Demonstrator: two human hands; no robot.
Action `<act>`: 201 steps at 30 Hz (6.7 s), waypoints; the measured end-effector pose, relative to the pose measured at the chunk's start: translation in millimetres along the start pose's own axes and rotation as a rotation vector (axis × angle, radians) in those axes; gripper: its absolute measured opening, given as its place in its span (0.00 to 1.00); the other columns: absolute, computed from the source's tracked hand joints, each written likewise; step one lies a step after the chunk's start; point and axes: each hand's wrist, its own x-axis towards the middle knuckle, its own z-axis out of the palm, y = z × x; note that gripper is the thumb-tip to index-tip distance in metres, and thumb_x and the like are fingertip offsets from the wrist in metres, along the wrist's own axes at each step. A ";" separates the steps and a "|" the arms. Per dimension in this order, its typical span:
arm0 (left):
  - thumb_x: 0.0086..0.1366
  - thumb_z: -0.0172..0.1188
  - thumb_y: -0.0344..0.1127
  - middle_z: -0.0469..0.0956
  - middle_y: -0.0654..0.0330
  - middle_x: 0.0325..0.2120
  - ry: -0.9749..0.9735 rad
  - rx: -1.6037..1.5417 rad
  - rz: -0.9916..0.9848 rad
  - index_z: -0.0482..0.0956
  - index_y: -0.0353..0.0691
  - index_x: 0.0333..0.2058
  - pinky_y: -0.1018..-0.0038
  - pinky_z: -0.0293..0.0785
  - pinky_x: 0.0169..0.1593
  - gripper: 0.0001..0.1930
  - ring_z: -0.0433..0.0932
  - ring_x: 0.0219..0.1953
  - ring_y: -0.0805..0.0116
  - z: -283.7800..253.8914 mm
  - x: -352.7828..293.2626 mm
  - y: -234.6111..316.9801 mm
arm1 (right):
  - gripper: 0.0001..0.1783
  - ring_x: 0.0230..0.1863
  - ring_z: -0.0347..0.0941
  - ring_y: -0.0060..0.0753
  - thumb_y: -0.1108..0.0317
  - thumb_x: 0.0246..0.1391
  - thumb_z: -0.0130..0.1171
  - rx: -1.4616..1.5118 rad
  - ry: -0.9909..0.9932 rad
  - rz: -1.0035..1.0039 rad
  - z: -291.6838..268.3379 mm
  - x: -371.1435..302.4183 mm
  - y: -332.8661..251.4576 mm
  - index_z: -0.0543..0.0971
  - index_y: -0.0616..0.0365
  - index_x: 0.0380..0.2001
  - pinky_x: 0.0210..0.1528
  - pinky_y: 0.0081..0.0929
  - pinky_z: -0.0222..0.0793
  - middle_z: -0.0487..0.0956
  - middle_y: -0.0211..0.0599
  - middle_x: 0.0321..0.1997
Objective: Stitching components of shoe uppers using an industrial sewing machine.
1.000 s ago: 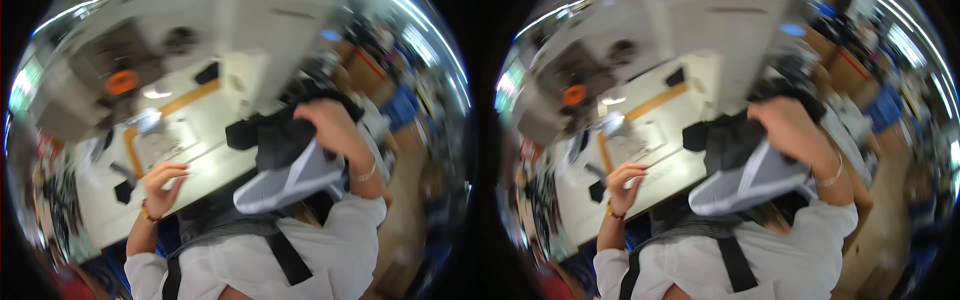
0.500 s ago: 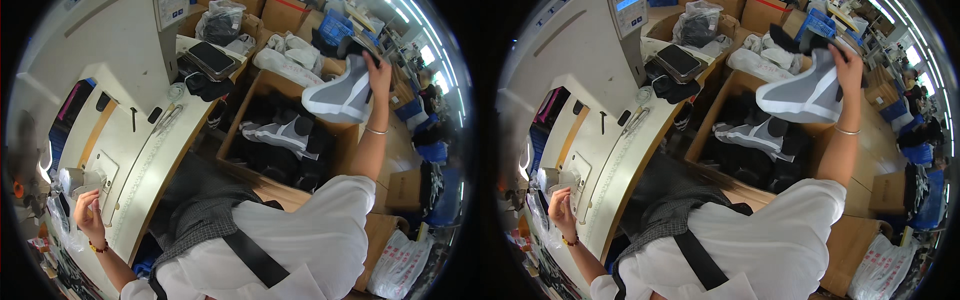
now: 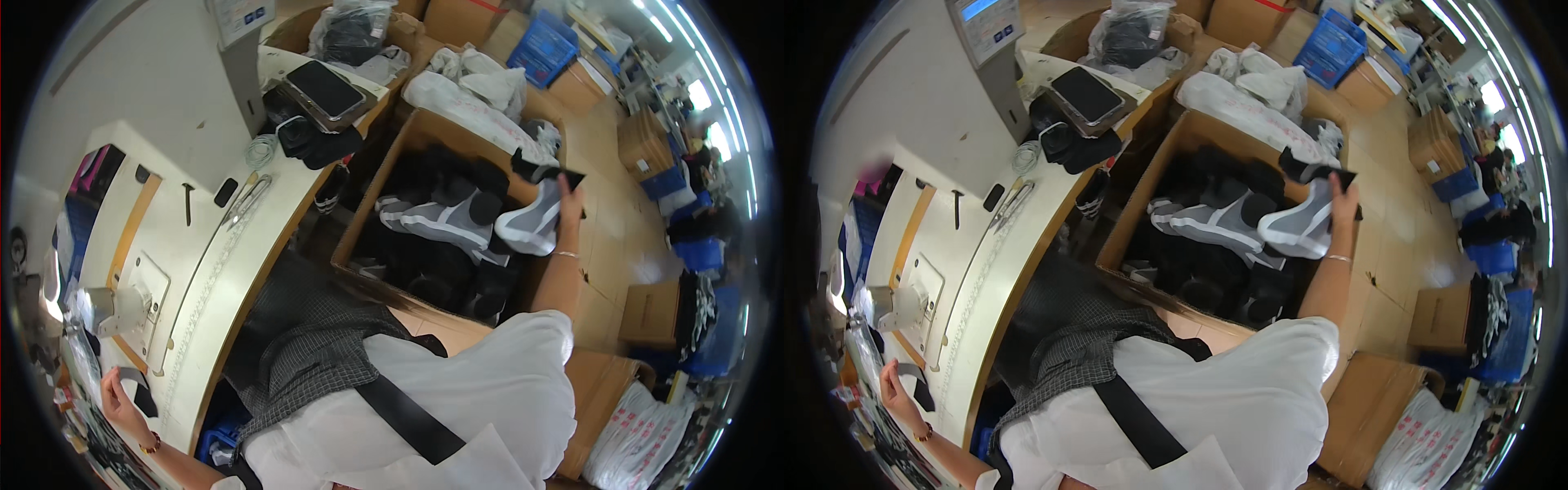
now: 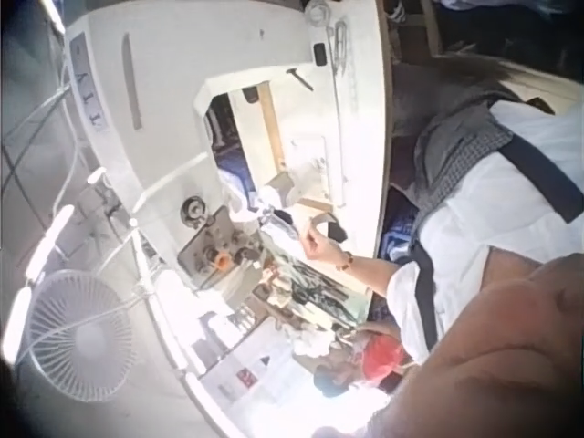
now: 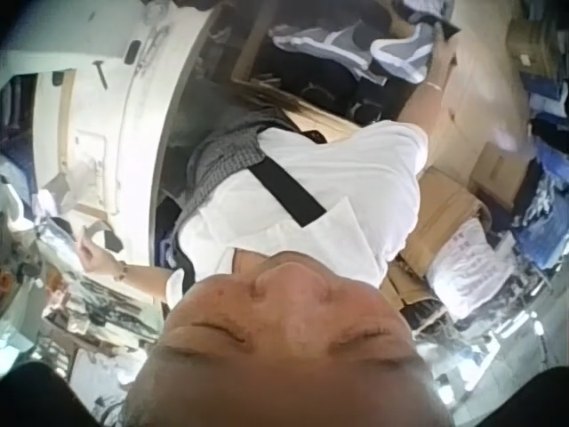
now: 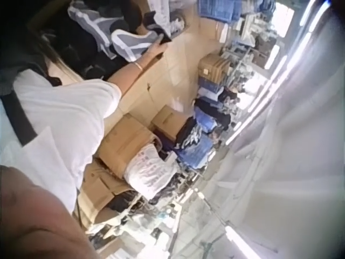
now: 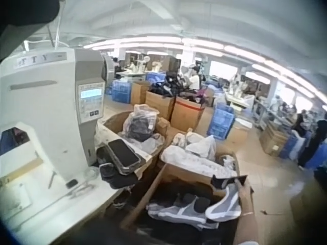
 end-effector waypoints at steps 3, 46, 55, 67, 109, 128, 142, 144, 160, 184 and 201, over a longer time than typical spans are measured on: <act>0.75 0.56 0.24 0.85 0.56 0.41 -0.004 0.034 -0.026 0.84 0.29 0.42 0.73 0.76 0.51 0.07 0.82 0.44 0.67 9.9 -10.2 10.3 | 0.47 0.70 0.65 0.58 0.39 0.45 0.78 -0.810 0.039 -0.175 75.4 -71.9 49.5 0.74 0.45 0.65 0.64 0.58 0.64 0.69 0.54 0.71; 0.62 0.72 0.48 0.81 0.40 0.56 1.044 0.459 -1.748 0.77 0.31 0.58 0.59 0.75 0.63 0.33 0.79 0.61 0.42 -78.1 -584.1 -51.2 | 0.33 0.49 0.80 0.50 0.66 0.50 0.74 0.368 -2.172 -2.053 83.1 -554.9 -578.2 0.79 0.55 0.61 0.53 0.40 0.74 0.85 0.41 0.51; 0.60 0.72 0.31 0.79 0.58 0.31 0.739 -0.028 -0.386 0.81 0.41 0.40 0.68 0.76 0.31 0.11 0.82 0.28 0.61 -62.8 -266.5 144.3 | 0.38 0.56 0.79 0.44 0.55 0.57 0.73 0.922 -2.117 -1.270 107.6 -575.1 -537.5 0.73 0.68 0.63 0.65 0.38 0.71 0.82 0.45 0.58; 0.54 0.76 0.54 0.73 0.50 0.60 0.334 0.410 -0.201 0.71 0.48 0.67 0.55 0.71 0.61 0.44 0.72 0.61 0.49 -5.0 -85.1 115.5 | 0.32 0.59 0.77 0.37 0.79 0.51 0.58 1.262 -1.642 -0.350 162.1 -423.5 -494.9 0.72 0.70 0.62 0.66 0.35 0.69 0.78 0.45 0.60; 0.59 0.69 0.35 0.80 0.54 0.50 -0.083 0.644 -0.452 0.83 0.36 0.53 0.59 0.79 0.55 0.23 0.79 0.51 0.50 -27.3 -60.5 -1.4 | 0.15 0.35 0.77 0.31 0.79 0.64 0.63 1.016 -0.935 -1.537 193.1 -425.0 -674.4 0.85 0.61 0.54 0.44 0.26 0.74 0.89 0.43 0.46; 0.57 0.70 0.32 0.82 0.65 0.43 0.539 0.629 0.771 0.91 0.46 0.45 0.66 0.86 0.53 0.15 0.82 0.44 0.69 14.1 -20.5 96.7 | 0.26 0.36 0.75 0.35 0.64 0.60 0.71 1.305 -1.712 -1.347 122.1 -454.1 -648.6 0.80 0.61 0.59 0.34 0.26 0.72 0.78 0.42 0.43; 0.59 0.61 0.32 0.83 0.56 0.50 0.155 0.419 0.557 0.84 0.35 0.51 0.64 0.82 0.58 0.20 0.82 0.54 0.60 22.7 59.8 99.9 | 0.30 0.37 0.77 0.41 0.49 0.51 0.71 1.287 -1.701 -2.068 108.9 -406.9 -670.5 0.84 0.57 0.52 0.44 0.36 0.73 0.79 0.32 0.35; 0.59 0.62 0.32 0.82 0.55 0.50 0.068 0.404 0.461 0.84 0.34 0.51 0.63 0.83 0.57 0.20 0.82 0.55 0.59 19.9 54.8 105.7 | 0.27 0.38 0.79 0.42 0.53 0.52 0.72 1.356 -1.773 -1.794 123.5 -393.7 -678.2 0.84 0.57 0.50 0.48 0.36 0.73 0.80 0.34 0.35; 0.63 0.65 0.29 0.86 0.62 0.38 0.499 0.551 0.842 0.90 0.41 0.40 0.67 0.86 0.52 0.09 0.85 0.41 0.68 37.5 64.3 84.4 | 0.12 0.34 0.80 0.40 0.72 0.41 0.72 1.032 -1.322 -1.432 200.7 -409.8 -652.0 0.82 0.55 0.32 0.35 0.37 0.68 0.81 0.32 0.32; 0.54 0.67 0.31 0.79 0.62 0.27 0.393 0.500 0.754 0.88 0.40 0.36 0.65 0.88 0.48 0.10 0.83 0.33 0.62 40.8 63.1 75.0 | 0.09 0.21 0.75 0.29 0.63 0.39 0.77 1.148 -0.923 -1.583 173.4 -407.6 -679.0 0.87 0.45 0.27 0.20 0.28 0.60 0.83 0.22 0.28; 0.60 0.63 0.28 0.82 0.53 0.45 0.168 0.501 0.657 0.87 0.39 0.45 0.77 0.75 0.27 0.14 0.85 0.47 0.57 32.1 61.3 68.8 | 0.08 0.21 0.74 0.33 0.66 0.42 0.74 1.108 -1.124 -1.561 193.3 -408.6 -663.1 0.84 0.51 0.28 0.22 0.33 0.57 0.82 0.29 0.26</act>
